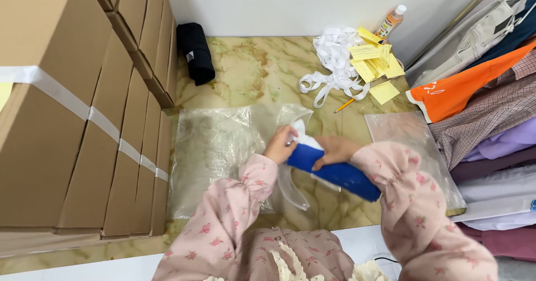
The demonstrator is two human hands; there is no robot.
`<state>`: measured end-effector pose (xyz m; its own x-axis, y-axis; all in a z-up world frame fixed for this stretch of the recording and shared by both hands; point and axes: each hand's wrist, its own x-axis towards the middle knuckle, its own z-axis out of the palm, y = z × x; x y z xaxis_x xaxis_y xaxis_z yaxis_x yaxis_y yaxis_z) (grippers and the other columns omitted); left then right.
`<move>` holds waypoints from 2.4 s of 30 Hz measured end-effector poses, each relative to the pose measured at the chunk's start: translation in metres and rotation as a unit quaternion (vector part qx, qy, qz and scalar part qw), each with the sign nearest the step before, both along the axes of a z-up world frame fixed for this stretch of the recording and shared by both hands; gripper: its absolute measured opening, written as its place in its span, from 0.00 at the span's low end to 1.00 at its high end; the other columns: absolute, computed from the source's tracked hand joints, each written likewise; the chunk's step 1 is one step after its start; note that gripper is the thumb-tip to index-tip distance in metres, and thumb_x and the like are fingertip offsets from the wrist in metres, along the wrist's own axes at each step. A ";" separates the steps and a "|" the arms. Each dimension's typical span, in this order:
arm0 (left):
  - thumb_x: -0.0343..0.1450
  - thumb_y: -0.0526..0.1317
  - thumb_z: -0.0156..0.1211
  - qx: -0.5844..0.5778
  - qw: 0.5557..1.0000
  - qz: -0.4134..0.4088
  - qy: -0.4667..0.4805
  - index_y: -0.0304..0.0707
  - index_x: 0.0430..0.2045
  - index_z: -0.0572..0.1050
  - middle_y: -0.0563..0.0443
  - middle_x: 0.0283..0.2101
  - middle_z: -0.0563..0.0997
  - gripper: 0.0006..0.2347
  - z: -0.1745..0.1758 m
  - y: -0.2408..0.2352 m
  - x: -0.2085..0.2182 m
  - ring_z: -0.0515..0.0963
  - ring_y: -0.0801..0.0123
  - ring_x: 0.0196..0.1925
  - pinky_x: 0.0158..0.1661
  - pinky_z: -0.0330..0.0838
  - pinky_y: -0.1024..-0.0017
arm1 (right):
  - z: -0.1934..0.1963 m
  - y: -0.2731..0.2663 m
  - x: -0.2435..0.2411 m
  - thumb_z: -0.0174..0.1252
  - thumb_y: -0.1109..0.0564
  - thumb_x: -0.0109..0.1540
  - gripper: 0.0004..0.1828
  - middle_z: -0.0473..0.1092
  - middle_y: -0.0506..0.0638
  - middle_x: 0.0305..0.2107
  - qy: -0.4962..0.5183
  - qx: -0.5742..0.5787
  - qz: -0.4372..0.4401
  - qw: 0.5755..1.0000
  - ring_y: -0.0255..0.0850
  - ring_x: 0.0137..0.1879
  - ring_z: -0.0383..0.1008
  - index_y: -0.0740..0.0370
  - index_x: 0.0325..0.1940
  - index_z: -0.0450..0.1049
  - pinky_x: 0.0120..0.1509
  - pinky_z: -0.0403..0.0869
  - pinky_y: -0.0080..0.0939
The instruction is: The person places a folded blue and white garment into a clear plastic bag, seals it, and puts it into a cardboard box. They close the box and tie a white ribbon around it, finishing with a bow on top.
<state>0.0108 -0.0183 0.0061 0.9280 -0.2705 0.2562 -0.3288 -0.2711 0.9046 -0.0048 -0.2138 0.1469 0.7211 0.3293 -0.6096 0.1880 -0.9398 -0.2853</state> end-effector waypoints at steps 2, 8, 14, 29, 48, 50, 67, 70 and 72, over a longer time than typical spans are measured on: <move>0.66 0.32 0.64 -0.015 0.999 0.005 0.040 0.41 0.48 0.67 0.37 0.48 0.73 0.18 0.038 0.002 -0.017 0.74 0.42 0.55 0.56 0.68 0.54 | -0.004 -0.012 0.013 0.72 0.25 0.41 0.52 0.75 0.62 0.51 -0.029 -0.053 0.006 0.998 0.58 0.62 0.74 0.47 0.63 0.68 0.66 0.72 0.57; 0.66 0.40 0.70 0.006 0.971 0.053 0.232 0.41 0.54 0.59 0.45 0.35 0.78 0.27 -0.039 0.013 -0.001 0.82 0.56 0.32 0.35 0.78 0.64 | -0.009 -0.050 0.028 0.71 0.21 0.38 0.57 0.76 0.61 0.51 -0.023 -0.130 -0.019 0.991 0.56 0.62 0.75 0.39 0.66 0.64 0.66 0.73 0.55; 0.67 0.49 0.66 0.025 0.953 0.019 0.302 0.43 0.34 0.79 0.46 0.33 0.83 0.12 -0.051 -0.008 -0.021 0.82 0.57 0.32 0.30 0.78 0.65 | 0.028 -0.050 -0.001 0.75 0.25 0.37 0.57 0.74 0.68 0.53 0.029 -0.088 -0.097 0.991 0.59 0.64 0.73 0.45 0.66 0.67 0.68 0.71 0.55; 0.74 0.49 0.49 0.029 0.944 0.049 0.325 0.41 0.40 0.80 0.39 0.41 0.84 0.15 -0.110 -0.029 -0.013 0.83 0.48 0.46 0.46 0.77 0.56 | 0.017 -0.008 -0.045 0.74 0.48 0.44 0.50 0.69 0.68 0.57 0.160 0.315 -0.400 0.846 0.62 0.61 0.71 0.56 0.70 0.68 0.60 0.72 0.65; 0.72 0.48 0.51 0.065 0.971 0.054 0.223 0.40 0.32 0.77 0.43 0.26 0.83 0.12 -0.001 -0.039 -0.005 0.86 0.53 0.36 0.39 0.81 0.56 | -0.126 0.034 0.085 0.68 0.25 0.42 0.46 0.75 0.60 0.48 -0.007 0.059 0.027 0.998 0.55 0.59 0.74 0.54 0.54 0.72 0.61 0.73 0.56; 0.70 0.48 0.53 0.086 0.967 0.064 0.230 0.43 0.29 0.74 0.45 0.25 0.83 0.10 0.015 -0.028 -0.014 0.85 0.56 0.31 0.39 0.81 0.58 | -0.108 0.050 0.071 0.66 0.29 0.46 0.46 0.72 0.64 0.51 -0.005 0.138 -0.001 0.990 0.58 0.62 0.71 0.58 0.58 0.67 0.65 0.70 0.58; 0.68 0.51 0.51 0.260 0.930 -0.065 0.250 0.33 0.32 0.83 0.35 0.39 0.84 0.19 0.013 -0.040 -0.071 0.83 0.45 0.50 0.48 0.79 0.51 | -0.211 -0.033 -0.010 0.73 0.36 0.56 0.39 0.68 0.66 0.52 0.129 0.347 -0.293 0.881 0.53 0.57 0.74 0.47 0.62 0.59 0.60 0.75 0.48; 0.70 0.46 0.49 0.197 0.945 -0.076 0.248 0.19 0.41 0.78 0.24 0.48 0.80 0.21 0.051 -0.033 -0.074 0.77 0.36 0.58 0.59 0.71 0.46 | -0.205 0.006 -0.007 0.67 0.40 0.59 0.33 0.69 0.66 0.52 0.143 0.405 -0.303 0.851 0.52 0.58 0.73 0.54 0.61 0.62 0.62 0.73 0.49; 0.69 0.50 0.49 0.215 0.937 -0.056 0.268 0.34 0.27 0.82 0.41 0.36 0.85 0.19 0.039 -0.029 -0.074 0.81 0.48 0.54 0.55 0.75 0.53 | -0.211 0.011 -0.006 0.64 0.43 0.60 0.30 0.70 0.66 0.52 0.153 0.443 -0.305 0.829 0.51 0.59 0.72 0.58 0.60 0.64 0.64 0.72 0.49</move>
